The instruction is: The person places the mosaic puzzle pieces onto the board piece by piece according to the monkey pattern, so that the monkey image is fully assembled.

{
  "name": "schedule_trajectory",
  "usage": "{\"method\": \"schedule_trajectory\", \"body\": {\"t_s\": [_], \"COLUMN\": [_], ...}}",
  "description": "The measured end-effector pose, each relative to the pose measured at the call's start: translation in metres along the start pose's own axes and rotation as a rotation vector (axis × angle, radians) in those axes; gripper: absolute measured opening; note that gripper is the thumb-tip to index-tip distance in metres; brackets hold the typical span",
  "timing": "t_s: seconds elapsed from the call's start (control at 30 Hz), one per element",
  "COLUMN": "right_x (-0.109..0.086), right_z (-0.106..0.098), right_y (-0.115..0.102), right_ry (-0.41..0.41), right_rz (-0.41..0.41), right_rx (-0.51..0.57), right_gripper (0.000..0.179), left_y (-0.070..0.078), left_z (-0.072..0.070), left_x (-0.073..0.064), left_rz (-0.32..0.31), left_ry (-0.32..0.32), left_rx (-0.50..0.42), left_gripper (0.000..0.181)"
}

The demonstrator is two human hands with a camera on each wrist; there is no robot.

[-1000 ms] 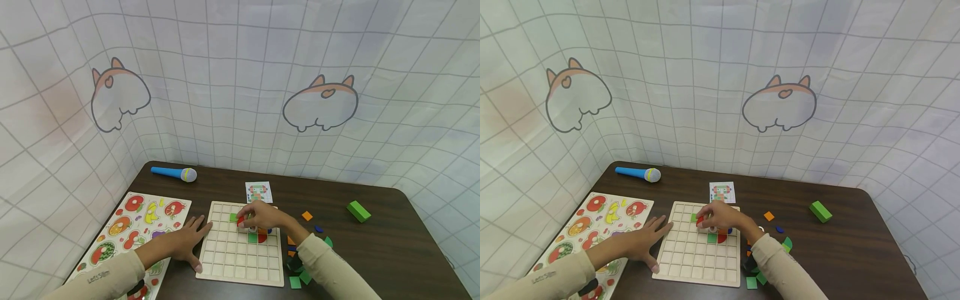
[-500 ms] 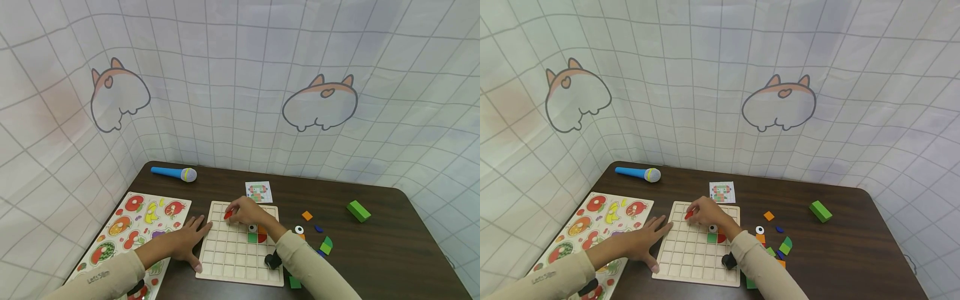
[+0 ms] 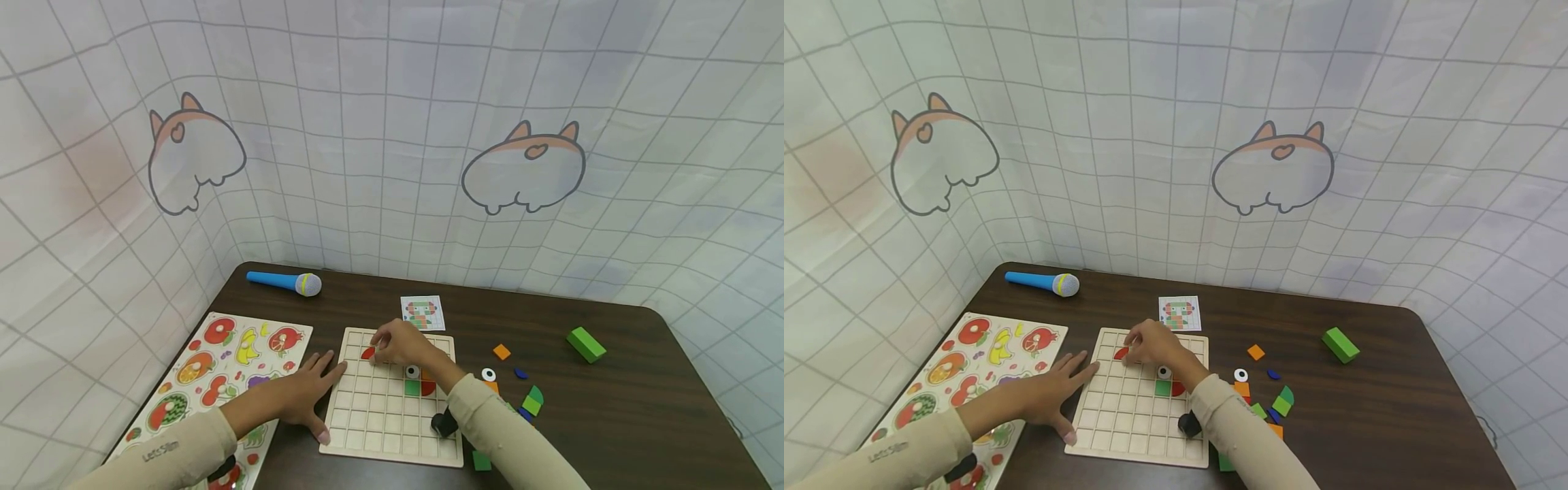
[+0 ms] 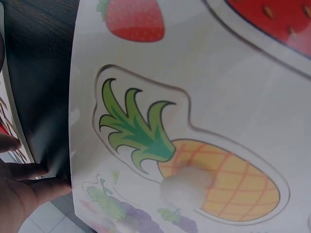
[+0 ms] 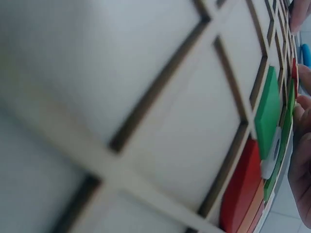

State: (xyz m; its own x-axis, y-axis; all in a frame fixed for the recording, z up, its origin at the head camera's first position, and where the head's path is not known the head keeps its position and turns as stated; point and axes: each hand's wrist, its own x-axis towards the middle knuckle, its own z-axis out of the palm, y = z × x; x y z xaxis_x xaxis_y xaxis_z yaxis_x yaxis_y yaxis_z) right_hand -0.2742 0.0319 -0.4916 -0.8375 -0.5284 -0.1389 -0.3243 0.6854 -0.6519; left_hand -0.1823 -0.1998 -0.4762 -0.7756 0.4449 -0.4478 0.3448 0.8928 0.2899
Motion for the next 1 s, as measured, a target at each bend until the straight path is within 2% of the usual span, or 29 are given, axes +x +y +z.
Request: {"method": "schedule_trajectory", "body": {"t_s": [0.27,0.7,0.83,1.0], "right_x": [0.0,0.001,-0.002,-0.01], "right_z": [0.001,0.001,-0.001,-0.011], "right_y": [0.003,-0.007,-0.009,-0.002], "right_ry": [0.022,0.03,0.023,-0.003], "right_rz": [-0.006,0.06,0.048,-0.043], "right_rx": [-0.031,-0.088,-0.117,-0.067], "right_gripper": [0.017,0.015,0.017,0.022], "left_y": [0.001,0.0,0.0,0.001], "left_z": [0.0,0.0,0.0,0.0], "left_x": [0.0,0.002,0.001,0.001], "left_rz": [0.001,-0.004,-0.001,-0.008], "left_ry": [0.005,-0.004,-0.005,-0.008], "left_rx": [0.001,0.014,0.01,-0.003], "left_gripper": [0.124,0.125,0.124,0.125]}}
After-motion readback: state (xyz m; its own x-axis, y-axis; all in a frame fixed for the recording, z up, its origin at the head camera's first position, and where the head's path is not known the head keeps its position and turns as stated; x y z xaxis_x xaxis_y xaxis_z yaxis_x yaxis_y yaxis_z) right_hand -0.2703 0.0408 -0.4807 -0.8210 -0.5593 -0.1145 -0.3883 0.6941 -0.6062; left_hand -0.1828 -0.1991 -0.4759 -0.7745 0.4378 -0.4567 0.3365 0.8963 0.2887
